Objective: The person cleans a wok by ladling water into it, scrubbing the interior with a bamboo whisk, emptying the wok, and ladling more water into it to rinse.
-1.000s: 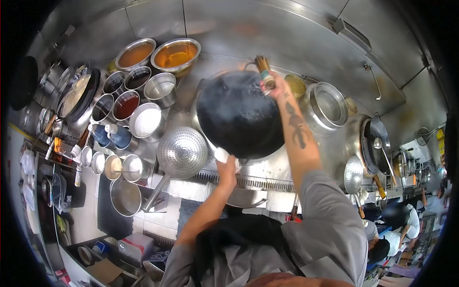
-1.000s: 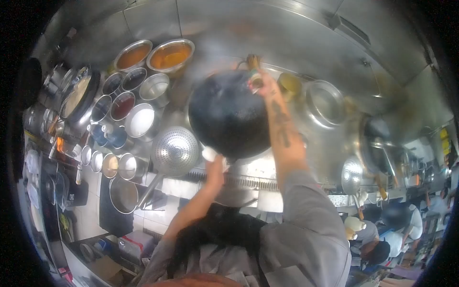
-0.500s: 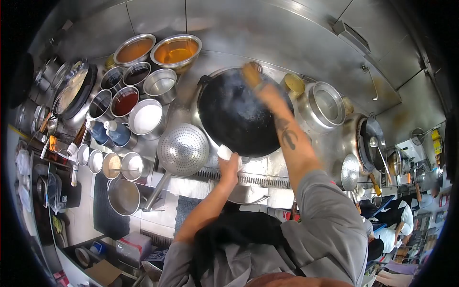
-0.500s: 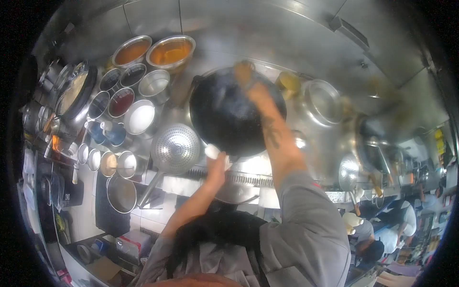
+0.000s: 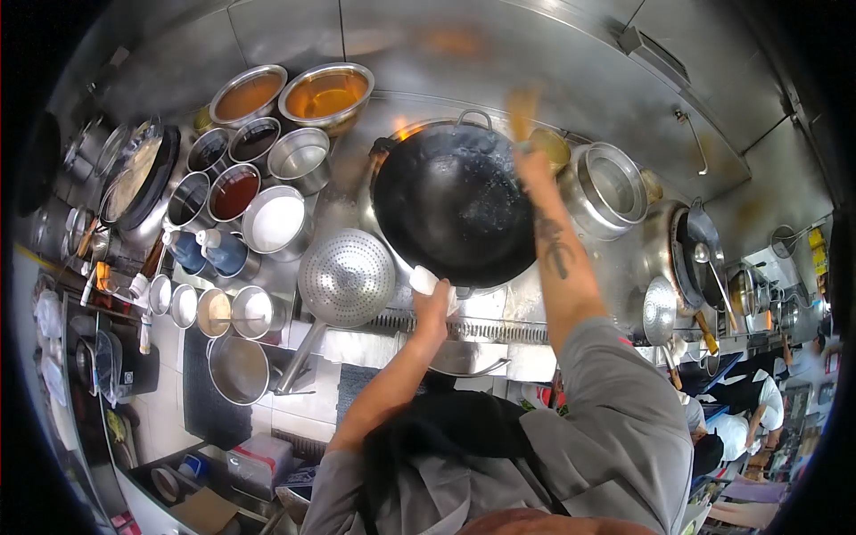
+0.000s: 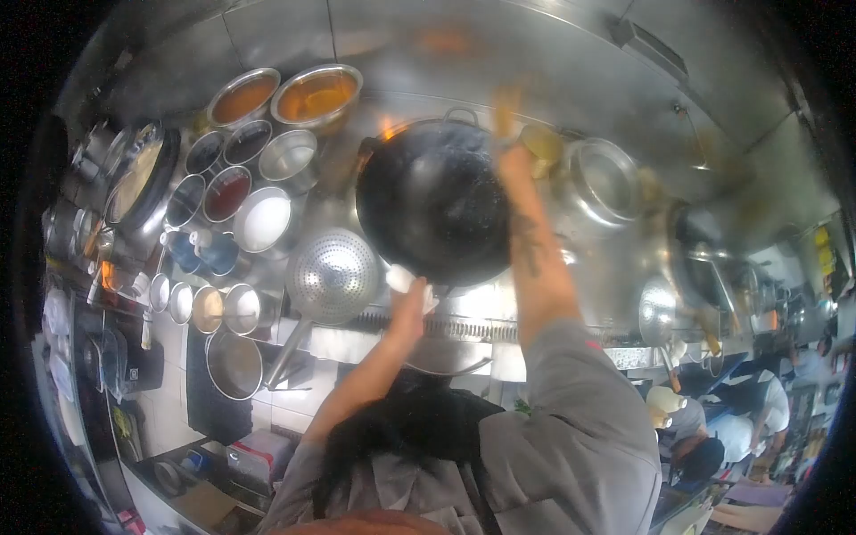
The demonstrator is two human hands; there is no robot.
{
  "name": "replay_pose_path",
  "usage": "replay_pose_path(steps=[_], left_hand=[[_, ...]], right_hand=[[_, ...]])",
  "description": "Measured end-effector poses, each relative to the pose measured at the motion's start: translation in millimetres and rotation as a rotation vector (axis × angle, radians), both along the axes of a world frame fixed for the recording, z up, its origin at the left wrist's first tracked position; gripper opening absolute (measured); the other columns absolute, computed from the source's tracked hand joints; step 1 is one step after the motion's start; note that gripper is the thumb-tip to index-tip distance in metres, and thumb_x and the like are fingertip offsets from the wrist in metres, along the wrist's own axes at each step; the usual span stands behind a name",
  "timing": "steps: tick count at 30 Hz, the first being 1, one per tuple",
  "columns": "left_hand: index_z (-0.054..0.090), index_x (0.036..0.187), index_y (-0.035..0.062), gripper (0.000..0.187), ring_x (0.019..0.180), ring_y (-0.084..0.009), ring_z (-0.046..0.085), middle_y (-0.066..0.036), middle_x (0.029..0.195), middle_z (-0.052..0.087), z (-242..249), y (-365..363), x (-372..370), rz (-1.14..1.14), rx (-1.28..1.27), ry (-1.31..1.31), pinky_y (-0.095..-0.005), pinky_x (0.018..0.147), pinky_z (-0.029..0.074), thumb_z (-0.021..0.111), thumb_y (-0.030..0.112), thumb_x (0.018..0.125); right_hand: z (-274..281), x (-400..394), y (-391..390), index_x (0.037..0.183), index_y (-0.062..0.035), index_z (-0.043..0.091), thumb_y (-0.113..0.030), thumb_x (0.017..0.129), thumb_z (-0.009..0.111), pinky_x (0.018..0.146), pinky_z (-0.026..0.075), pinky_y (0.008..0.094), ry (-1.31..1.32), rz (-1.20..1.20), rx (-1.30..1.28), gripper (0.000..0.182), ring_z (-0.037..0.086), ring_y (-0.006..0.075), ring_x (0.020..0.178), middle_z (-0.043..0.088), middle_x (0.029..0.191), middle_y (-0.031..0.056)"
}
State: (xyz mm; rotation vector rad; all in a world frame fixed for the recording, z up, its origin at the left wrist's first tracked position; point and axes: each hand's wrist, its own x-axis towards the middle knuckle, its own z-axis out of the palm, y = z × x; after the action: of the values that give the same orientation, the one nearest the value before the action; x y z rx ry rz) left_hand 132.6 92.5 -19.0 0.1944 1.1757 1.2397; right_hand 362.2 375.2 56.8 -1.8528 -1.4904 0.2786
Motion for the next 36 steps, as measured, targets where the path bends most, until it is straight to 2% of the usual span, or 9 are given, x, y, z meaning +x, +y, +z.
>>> replay_pose_path(steps=[2,6,8,14,20,23,24,30,36], left_hand=[[0.048,0.116,0.0060,0.035,0.077,-0.0195,0.063,-0.009,0.099,0.060,-9,-2,1,-0.025,0.068,0.037,-0.0324,0.052,0.052,0.065,0.016,0.087],[0.052,0.112,0.0075,0.030,0.076,-0.0194,0.064,-0.008,0.095,0.062,0,0,-7,-0.097,0.061,-0.025,-0.0322,0.048,0.049,0.066,0.020,0.089],[0.054,0.107,0.0056,0.027,0.069,-0.0203,0.064,-0.008,0.089,0.063,2,7,-21,-0.276,-0.050,-0.120,-0.0332,0.045,0.049,0.066,0.018,0.086],[0.053,0.106,0.0035,0.025,0.068,-0.0205,0.063,-0.009,0.089,0.061,13,-1,-10,-0.183,-0.004,-0.021,-0.0325,0.046,0.048,0.062,0.015,0.086],[0.052,0.107,0.0032,0.024,0.071,-0.0199,0.062,-0.009,0.090,0.060,1,2,2,-0.043,0.055,-0.005,-0.0323,0.049,0.049,0.061,0.016,0.088],[0.052,0.109,0.0038,0.025,0.074,-0.0194,0.062,-0.009,0.094,0.060,-2,-2,2,-0.067,0.086,-0.031,-0.0324,0.050,0.051,0.061,0.016,0.088],[0.052,0.109,0.0041,0.026,0.076,-0.0193,0.062,-0.009,0.095,0.060,-2,-2,-2,-0.100,0.105,-0.035,-0.0323,0.051,0.051,0.061,0.016,0.088],[0.051,0.111,0.0066,0.029,0.077,-0.0192,0.062,-0.008,0.097,0.060,-16,2,1,-0.098,0.049,-0.018,-0.0326,0.052,0.052,0.064,0.018,0.088],[0.049,0.107,0.0063,0.027,0.061,-0.0177,0.061,-0.008,0.087,0.059,-5,4,-6,-0.134,0.072,-0.110,-0.0316,0.041,0.049,0.066,0.014,0.087]], right_hand=[[5,-78,-51,0.100,-0.0034,0.066,-0.038,0.084,0.068,0.058,0.055,0.0394,-0.158,0.364,-0.531,0.038,0.068,0.0290,0.068,0.069,0.079,0.0148],[-6,-107,-136,0.123,-0.0093,0.062,-0.039,0.083,0.068,0.086,0.052,0.0446,-0.241,0.712,-0.470,0.050,0.068,0.0354,0.094,0.070,0.098,0.0193],[-23,-21,-102,0.126,-0.0096,0.059,-0.044,0.081,0.068,0.086,0.053,0.0457,-0.715,0.515,-0.501,0.058,0.067,0.0385,0.097,0.070,0.102,0.0188],[41,-1,-49,0.118,-0.0035,0.062,-0.041,0.088,0.061,0.081,0.052,0.0495,-0.234,-0.137,-0.052,0.048,0.067,0.0428,0.093,0.069,0.097,0.0255],[50,-139,-148,0.111,-0.0088,0.065,-0.032,0.088,0.065,0.040,0.045,0.0347,0.010,0.710,-0.742,0.032,0.060,0.0173,0.050,0.062,0.064,0.0077],[53,-52,-160,0.122,-0.0126,0.064,-0.038,0.086,0.069,0.058,0.054,0.0340,-0.115,0.790,-0.900,0.044,0.066,0.0203,0.063,0.067,0.077,0.0113],[19,8,-135,0.122,-0.0103,0.064,-0.037,0.085,0.068,0.073,0.056,0.0404,-0.534,0.846,-0.534,0.046,0.070,0.0296,0.083,0.070,0.091,0.0181],[71,14,-45,0.116,-0.0016,0.062,-0.033,0.088,0.061,0.080,0.052,0.0469,-0.224,-0.050,-0.066,0.042,0.066,0.0413,0.096,0.069,0.098,0.0240],[-9,-122,-140,0.111,-0.0019,0.063,-0.031,0.085,0.066,0.083,0.051,0.0422,-0.278,0.745,-0.427,0.040,0.067,0.0379,0.093,0.067,0.096,0.0260]])
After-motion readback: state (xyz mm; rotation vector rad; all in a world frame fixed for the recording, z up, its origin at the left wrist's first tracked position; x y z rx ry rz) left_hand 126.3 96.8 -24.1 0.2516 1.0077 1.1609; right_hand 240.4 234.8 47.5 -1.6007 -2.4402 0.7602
